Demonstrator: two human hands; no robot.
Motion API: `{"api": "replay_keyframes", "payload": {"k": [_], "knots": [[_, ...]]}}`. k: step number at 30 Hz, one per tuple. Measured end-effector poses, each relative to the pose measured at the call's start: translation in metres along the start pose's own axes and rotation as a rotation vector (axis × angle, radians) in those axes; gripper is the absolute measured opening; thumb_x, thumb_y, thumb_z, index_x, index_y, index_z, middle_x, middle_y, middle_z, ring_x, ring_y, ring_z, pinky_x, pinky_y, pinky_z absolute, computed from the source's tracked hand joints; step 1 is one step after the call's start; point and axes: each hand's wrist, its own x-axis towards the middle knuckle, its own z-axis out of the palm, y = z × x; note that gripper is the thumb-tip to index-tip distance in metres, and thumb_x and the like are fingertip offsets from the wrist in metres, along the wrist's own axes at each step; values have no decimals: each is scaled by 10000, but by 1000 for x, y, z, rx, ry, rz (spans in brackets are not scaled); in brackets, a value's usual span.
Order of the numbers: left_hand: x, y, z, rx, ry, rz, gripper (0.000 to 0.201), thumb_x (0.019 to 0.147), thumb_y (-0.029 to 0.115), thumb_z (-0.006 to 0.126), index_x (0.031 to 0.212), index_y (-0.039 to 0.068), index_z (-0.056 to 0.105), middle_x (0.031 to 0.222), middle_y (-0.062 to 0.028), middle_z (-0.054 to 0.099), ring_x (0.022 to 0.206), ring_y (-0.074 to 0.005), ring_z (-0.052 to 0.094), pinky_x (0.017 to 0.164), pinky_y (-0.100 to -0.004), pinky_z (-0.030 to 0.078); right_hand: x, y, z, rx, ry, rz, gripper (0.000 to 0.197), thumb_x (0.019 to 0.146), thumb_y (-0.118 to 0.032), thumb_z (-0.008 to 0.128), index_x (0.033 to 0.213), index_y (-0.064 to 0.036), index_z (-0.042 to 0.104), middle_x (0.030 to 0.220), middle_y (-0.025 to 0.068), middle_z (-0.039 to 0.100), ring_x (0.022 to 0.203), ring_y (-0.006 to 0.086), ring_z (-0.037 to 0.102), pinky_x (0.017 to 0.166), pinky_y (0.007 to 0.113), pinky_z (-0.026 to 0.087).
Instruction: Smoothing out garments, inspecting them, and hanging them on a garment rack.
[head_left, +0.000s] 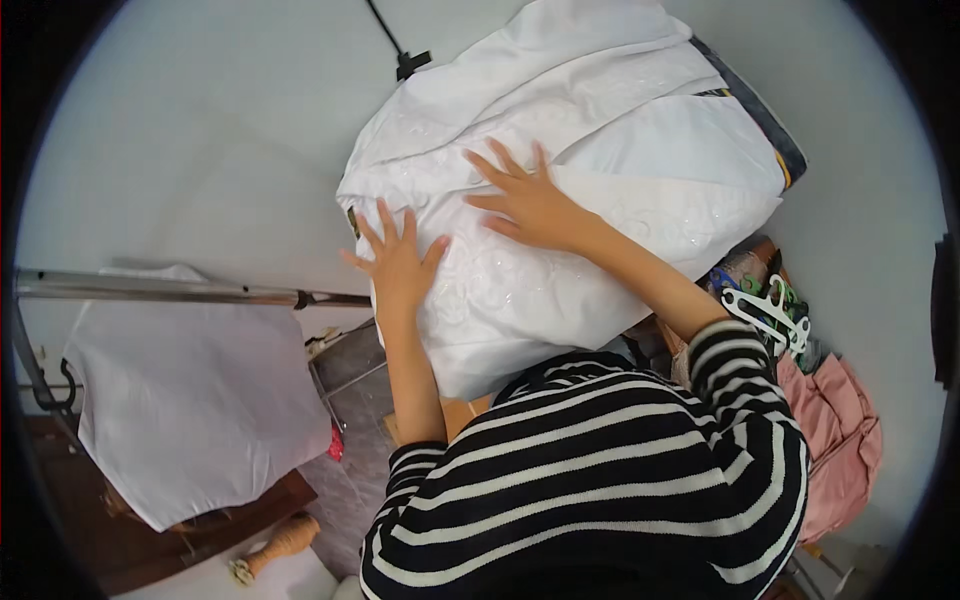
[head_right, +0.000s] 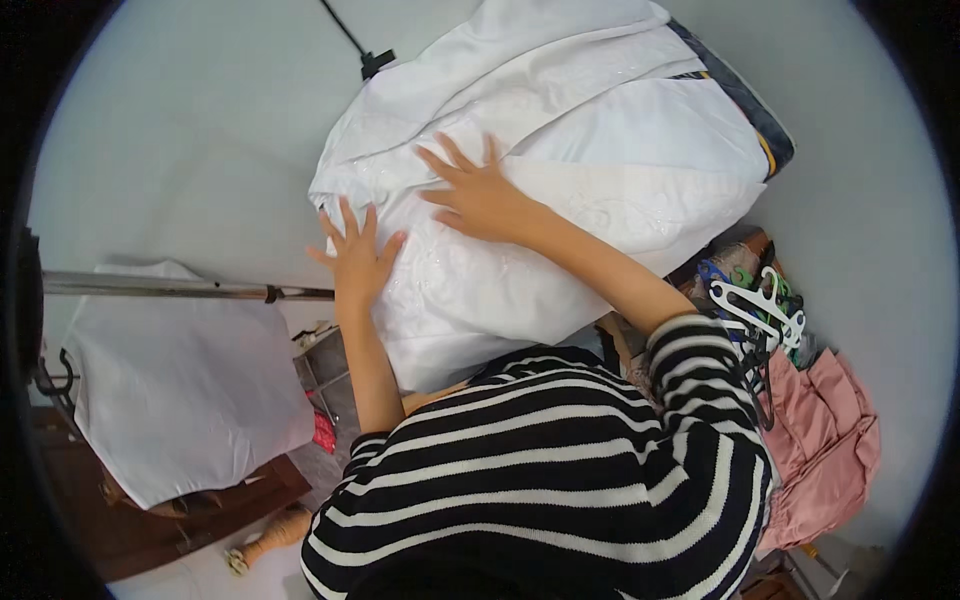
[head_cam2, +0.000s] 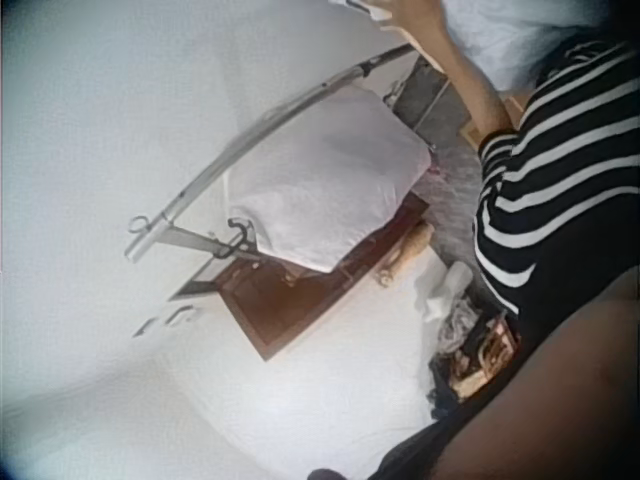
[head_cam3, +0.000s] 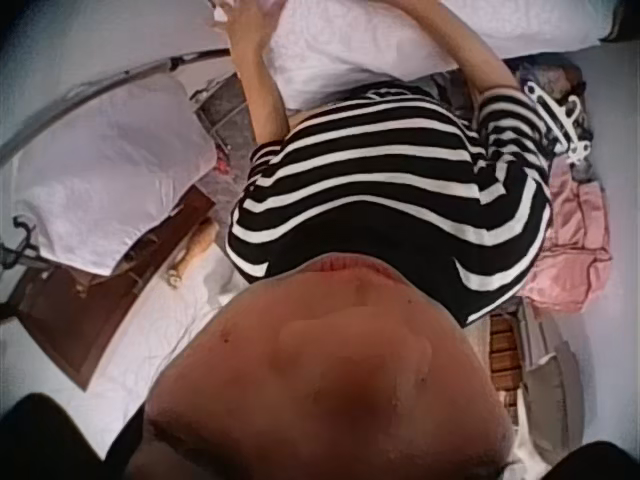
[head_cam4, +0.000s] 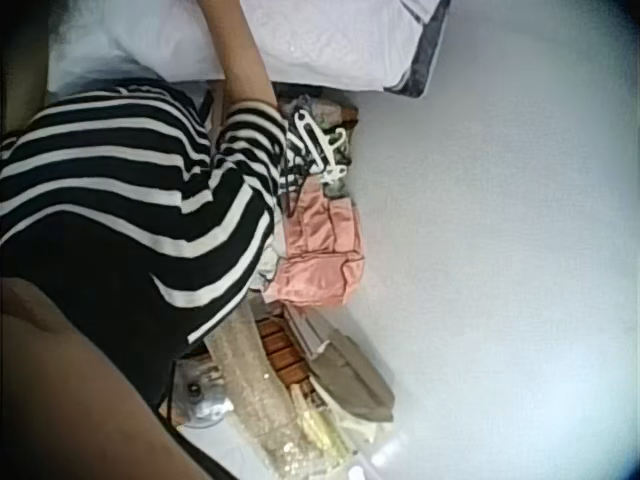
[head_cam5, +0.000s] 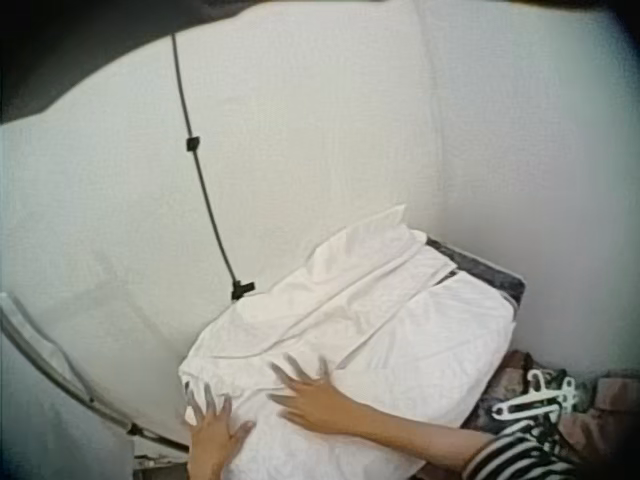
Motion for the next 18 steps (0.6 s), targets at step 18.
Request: {"api": "replay_keyframes", "payload": {"k": [18], "knots": [[-22, 44, -10, -148, 105, 252, 613, 871, 420, 522, 1365, 82, 387, 1519, -158, 62, 1362, -465, -3, 939, -748, -18, -80, 73, -56, -136, -9, 285, 477, 908, -433, 462, 1359, -283, 419, 1517, 83, 156, 1392, 364, 83, 1054, 634, 86]]}}
